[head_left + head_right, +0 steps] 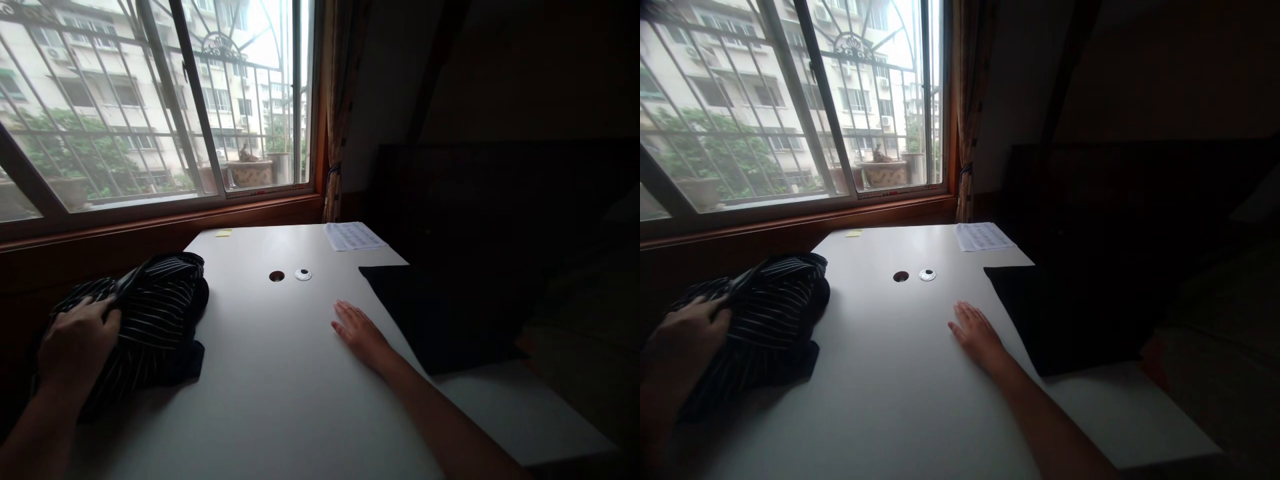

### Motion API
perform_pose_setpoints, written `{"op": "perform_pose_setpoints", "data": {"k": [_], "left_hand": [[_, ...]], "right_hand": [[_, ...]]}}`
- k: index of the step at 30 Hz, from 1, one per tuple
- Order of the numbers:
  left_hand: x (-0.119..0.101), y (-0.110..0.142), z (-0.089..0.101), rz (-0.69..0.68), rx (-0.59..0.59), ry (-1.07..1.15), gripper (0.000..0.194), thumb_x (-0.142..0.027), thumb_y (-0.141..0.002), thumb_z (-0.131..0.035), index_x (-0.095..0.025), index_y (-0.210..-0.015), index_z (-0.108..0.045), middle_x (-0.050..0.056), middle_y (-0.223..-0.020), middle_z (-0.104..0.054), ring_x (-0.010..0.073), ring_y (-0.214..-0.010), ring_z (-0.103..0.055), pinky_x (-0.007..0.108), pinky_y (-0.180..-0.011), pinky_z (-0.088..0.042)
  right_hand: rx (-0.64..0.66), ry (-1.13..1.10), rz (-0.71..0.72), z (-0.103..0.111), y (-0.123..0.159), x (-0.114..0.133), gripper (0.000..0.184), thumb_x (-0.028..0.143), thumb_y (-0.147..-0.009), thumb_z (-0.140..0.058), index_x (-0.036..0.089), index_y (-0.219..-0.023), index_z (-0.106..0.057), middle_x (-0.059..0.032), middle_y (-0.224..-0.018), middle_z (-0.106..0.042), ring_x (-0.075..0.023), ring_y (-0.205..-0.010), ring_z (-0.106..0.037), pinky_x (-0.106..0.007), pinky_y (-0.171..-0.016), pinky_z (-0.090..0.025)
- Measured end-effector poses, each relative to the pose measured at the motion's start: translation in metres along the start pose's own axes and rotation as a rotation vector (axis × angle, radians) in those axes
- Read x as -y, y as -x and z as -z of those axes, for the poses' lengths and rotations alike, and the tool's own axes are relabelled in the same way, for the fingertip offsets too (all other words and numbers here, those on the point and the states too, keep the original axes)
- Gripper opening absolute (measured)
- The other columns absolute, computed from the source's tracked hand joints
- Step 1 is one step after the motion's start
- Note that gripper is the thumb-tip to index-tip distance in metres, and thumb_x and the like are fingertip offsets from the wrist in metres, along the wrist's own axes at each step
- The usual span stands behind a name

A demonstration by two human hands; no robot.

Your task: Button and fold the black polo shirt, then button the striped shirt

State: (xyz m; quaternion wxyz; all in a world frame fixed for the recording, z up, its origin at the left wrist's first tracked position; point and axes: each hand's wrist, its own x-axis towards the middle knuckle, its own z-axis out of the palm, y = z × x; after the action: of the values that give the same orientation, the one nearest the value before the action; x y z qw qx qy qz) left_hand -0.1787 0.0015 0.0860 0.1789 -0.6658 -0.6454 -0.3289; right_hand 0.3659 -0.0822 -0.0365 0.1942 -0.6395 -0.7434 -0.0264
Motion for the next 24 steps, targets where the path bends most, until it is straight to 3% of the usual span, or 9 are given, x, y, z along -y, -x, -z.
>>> {"op": "perform_pose_setpoints", "data": {"k": [2, 4, 7, 9, 14, 17, 19, 21, 24], "left_hand": [[-0.011, 0.002, -0.004, -0.021, -0.025, 0.036, 0.033, -0.035, -0.095, -0.042, -0.02, -0.114, -0.064, 0.007, -0.139, -0.058, 0.0424, -0.129, -0.05, 0.068, -0.101, -0.043], [-0.037, 0.008, -0.007, -0.048, -0.038, 0.097, 0.032, -0.035, -0.094, -0.046, -0.019, -0.115, -0.064, 0.007, -0.138, -0.059, 0.0379, -0.126, -0.054, 0.061, -0.102, -0.046], [-0.092, 0.027, -0.018, -0.123, 0.088, 0.29, 0.037, -0.037, -0.096, -0.044, -0.015, -0.117, -0.064, 0.012, -0.127, -0.066, 0.0304, -0.114, -0.064, 0.047, -0.098, -0.052], [-0.131, 0.048, -0.03, -0.226, 0.238, 0.454, 0.036, -0.038, -0.097, -0.043, -0.017, -0.116, -0.065, 0.012, -0.121, -0.069, 0.0265, -0.11, -0.067, 0.041, -0.097, -0.054], [-0.215, 0.106, -0.051, -0.44, 0.441, 0.764, 0.028, -0.032, -0.098, -0.047, -0.021, -0.112, -0.068, 0.009, -0.112, -0.074, 0.0228, -0.104, -0.07, 0.035, -0.093, -0.056], [-0.255, 0.127, -0.036, -0.578, 0.612, 0.987, 0.027, -0.026, -0.099, -0.046, -0.022, -0.117, -0.065, 0.007, -0.116, -0.072, 0.0187, -0.106, -0.069, 0.03, -0.094, -0.055], [-0.278, 0.135, -0.018, -0.686, 0.757, 1.049, 0.028, -0.02, -0.098, -0.047, -0.022, -0.121, -0.063, 0.006, -0.121, -0.07, 0.0178, -0.111, -0.066, 0.028, -0.099, -0.052], [-0.295, 0.14, -0.001, -0.808, 0.868, 1.06, 0.03, -0.017, -0.095, -0.05, -0.022, -0.123, -0.063, 0.006, -0.123, -0.068, 0.0178, -0.112, -0.065, 0.027, -0.1, -0.051], [-0.307, 0.145, 0.014, -0.926, 0.863, 1.026, 0.029, -0.021, -0.096, -0.051, -0.022, -0.123, -0.062, 0.005, -0.119, -0.07, 0.0173, -0.109, -0.065, 0.027, -0.1, -0.05]], "right_hand": [[-0.007, -0.019, 0.003, 0.0, 0.0, 0.0, 0.053, 0.044, -0.102, -0.038, 0.014, -0.143, -0.049, -0.0147, -0.15, -0.046, -0.0278, -0.14, -0.041, -0.049, -0.117, -0.031], [-0.005, -0.04, 0.0, 0.001, -0.001, 0.0, 0.051, 0.044, -0.102, -0.038, 0.015, -0.142, -0.05, -0.0143, -0.149, -0.047, -0.0278, -0.14, -0.041, -0.05, -0.117, -0.031], [-0.002, -0.083, -0.017, 0.004, -0.001, 0.0, 0.052, 0.046, -0.102, -0.036, 0.017, -0.144, -0.047, -0.0134, -0.15, -0.047, -0.0274, -0.141, -0.039, -0.051, -0.118, -0.03], [-0.007, -0.115, -0.024, 0.007, -0.001, 0.001, 0.054, 0.048, -0.102, -0.036, 0.019, -0.146, -0.043, -0.013, -0.149, -0.048, -0.0277, -0.14, -0.04, -0.052, -0.117, -0.03], [-0.046, -0.205, 0.097, 0.012, 0.001, 0.01, 0.063, 0.047, -0.096, -0.051, 0.026, -0.152, -0.029, -0.0116, -0.147, -0.049, -0.0279, -0.136, -0.045, -0.053, -0.115, -0.034], [-0.062, -0.255, 0.241, 0.012, 0.002, 0.026, 0.075, 0.04, -0.093, -0.059, 0.027, -0.155, -0.018, -0.0119, -0.151, -0.043, -0.0275, -0.138, -0.041, -0.054, -0.117, -0.03], [-0.037, -0.273, 0.333, 0.013, 0.001, 0.038, 0.071, 0.03, -0.094, -0.057, 0.028, -0.155, -0.02, -0.0111, -0.152, -0.041, -0.0257, -0.139, -0.041, -0.051, -0.115, -0.033], [0.002, -0.264, 0.433, 0.015, 0.0, 0.046, 0.057, 0.02, -0.097, -0.05, 0.032, -0.15, -0.034, -0.0074, -0.15, -0.044, -0.0228, -0.134, -0.046, -0.046, -0.112, -0.039], [0.025, -0.279, 0.513, 0.019, -0.001, 0.047, 0.04, 0.016, -0.098, -0.047, 0.035, -0.13, -0.06, -0.0028, -0.132, -0.061, -0.0202, -0.119, -0.057, -0.041, -0.104, -0.046]]}}
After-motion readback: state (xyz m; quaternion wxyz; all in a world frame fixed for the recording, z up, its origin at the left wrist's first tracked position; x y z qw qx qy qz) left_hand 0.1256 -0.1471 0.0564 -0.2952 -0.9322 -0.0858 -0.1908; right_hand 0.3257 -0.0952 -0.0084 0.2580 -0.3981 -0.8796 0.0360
